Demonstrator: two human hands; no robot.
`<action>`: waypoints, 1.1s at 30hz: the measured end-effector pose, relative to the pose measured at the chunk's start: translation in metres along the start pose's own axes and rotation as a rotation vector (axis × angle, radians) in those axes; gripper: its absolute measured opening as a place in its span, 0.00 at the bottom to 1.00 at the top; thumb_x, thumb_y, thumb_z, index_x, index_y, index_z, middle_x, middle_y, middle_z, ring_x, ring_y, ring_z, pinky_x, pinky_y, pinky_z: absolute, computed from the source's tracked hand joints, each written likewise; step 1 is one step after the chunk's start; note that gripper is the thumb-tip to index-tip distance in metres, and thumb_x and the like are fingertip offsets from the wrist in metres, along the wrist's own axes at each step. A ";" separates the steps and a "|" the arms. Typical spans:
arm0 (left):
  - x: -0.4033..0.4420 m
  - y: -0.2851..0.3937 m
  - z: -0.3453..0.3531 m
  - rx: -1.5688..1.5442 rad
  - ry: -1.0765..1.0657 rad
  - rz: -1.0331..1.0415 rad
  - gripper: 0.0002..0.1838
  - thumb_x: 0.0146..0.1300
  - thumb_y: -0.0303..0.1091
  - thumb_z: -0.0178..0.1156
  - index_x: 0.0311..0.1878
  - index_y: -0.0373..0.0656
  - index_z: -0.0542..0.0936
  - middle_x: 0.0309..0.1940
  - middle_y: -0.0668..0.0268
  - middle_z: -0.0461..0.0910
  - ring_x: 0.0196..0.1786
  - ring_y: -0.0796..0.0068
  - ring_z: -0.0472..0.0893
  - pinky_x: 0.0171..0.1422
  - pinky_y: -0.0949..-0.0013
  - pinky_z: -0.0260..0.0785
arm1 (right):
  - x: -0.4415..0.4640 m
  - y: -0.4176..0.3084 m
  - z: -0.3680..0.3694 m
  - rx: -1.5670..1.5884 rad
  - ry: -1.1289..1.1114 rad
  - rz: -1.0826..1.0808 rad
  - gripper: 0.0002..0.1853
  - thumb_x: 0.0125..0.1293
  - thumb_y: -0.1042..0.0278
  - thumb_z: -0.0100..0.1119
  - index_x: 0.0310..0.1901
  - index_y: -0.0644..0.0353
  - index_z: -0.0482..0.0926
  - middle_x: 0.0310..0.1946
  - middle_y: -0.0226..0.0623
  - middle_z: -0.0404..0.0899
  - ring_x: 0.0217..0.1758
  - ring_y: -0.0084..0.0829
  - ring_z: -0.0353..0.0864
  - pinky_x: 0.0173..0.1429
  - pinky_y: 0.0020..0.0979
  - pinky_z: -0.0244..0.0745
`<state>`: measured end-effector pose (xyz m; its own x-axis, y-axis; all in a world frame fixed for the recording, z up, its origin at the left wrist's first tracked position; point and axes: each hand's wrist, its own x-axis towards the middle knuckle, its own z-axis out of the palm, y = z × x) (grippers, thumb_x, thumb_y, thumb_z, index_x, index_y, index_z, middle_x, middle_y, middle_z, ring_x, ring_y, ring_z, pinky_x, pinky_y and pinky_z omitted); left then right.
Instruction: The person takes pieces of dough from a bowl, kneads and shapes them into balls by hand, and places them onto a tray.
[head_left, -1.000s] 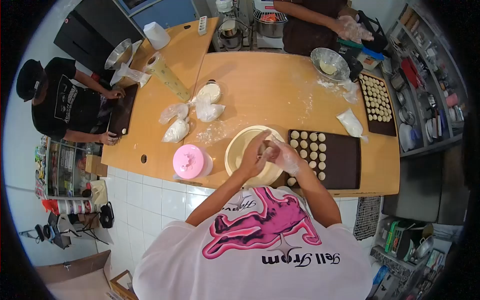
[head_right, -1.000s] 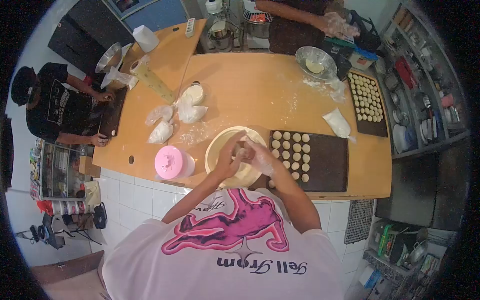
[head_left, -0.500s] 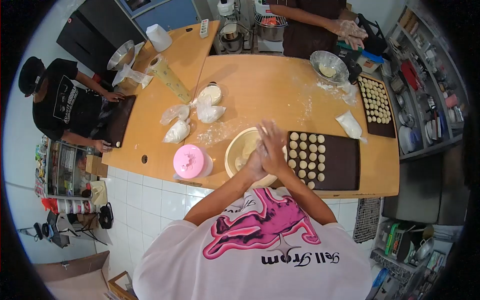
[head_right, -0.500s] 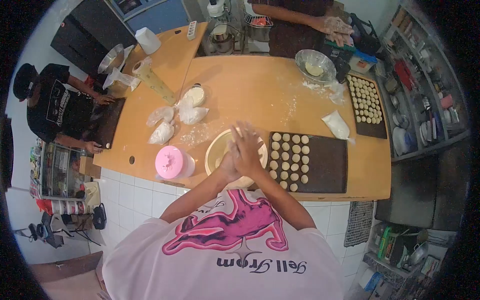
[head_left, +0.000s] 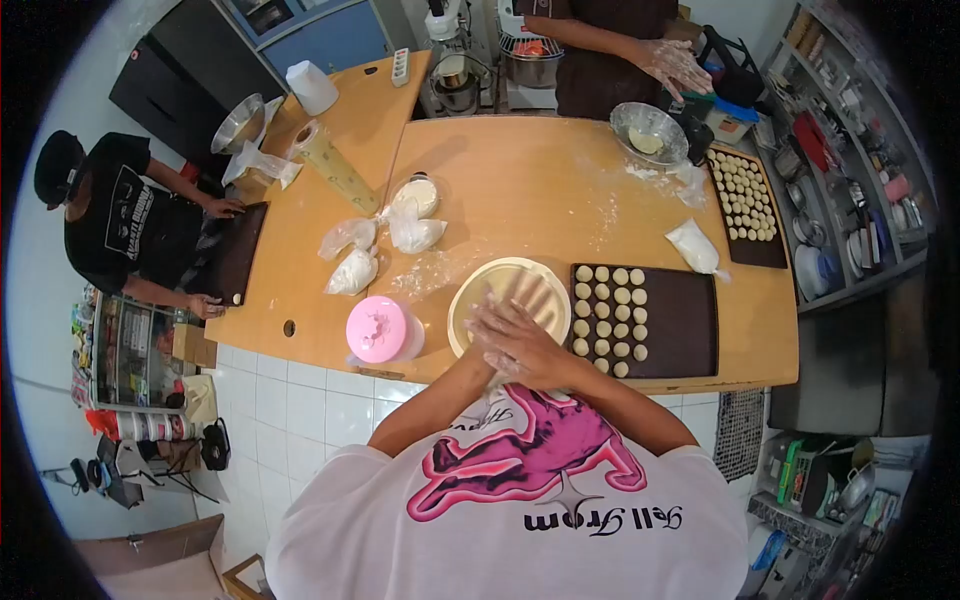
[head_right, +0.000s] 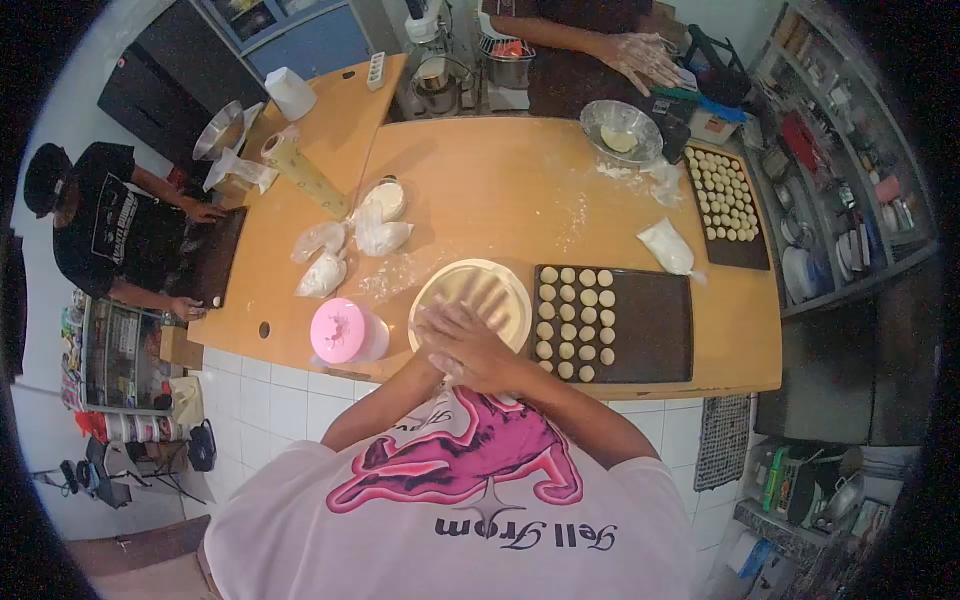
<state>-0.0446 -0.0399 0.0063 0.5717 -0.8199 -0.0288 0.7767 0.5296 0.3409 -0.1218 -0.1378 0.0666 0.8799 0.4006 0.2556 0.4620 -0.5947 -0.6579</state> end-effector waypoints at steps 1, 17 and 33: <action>0.000 0.003 0.007 -0.036 -0.030 0.015 0.37 0.68 0.69 0.29 0.75 0.61 0.52 0.75 0.65 0.52 0.74 0.63 0.57 0.74 0.47 0.52 | -0.001 0.011 0.001 -0.001 0.059 0.060 0.30 0.70 0.57 0.46 0.71 0.55 0.59 0.73 0.47 0.52 0.78 0.50 0.44 0.77 0.51 0.34; -0.020 -0.015 0.044 -0.032 0.225 -0.266 0.33 0.72 0.59 0.32 0.74 0.55 0.54 0.73 0.61 0.55 0.73 0.55 0.56 0.76 0.51 0.49 | 0.001 0.029 -0.010 -0.175 0.162 0.216 0.29 0.68 0.55 0.49 0.69 0.53 0.62 0.73 0.50 0.51 0.76 0.54 0.46 0.75 0.57 0.38; -0.031 -0.022 0.014 -0.033 0.030 -0.123 0.38 0.68 0.66 0.34 0.75 0.55 0.50 0.76 0.58 0.47 0.76 0.57 0.50 0.77 0.48 0.46 | -0.005 0.007 0.012 -0.071 0.154 -0.010 0.28 0.63 0.62 0.56 0.65 0.52 0.67 0.66 0.49 0.63 0.73 0.52 0.54 0.74 0.57 0.43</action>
<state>-0.0833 -0.0291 0.0132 0.4786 -0.8726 -0.0973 0.8496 0.4323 0.3023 -0.1247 -0.1356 0.0519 0.8793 0.2983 0.3713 0.4728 -0.6410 -0.6046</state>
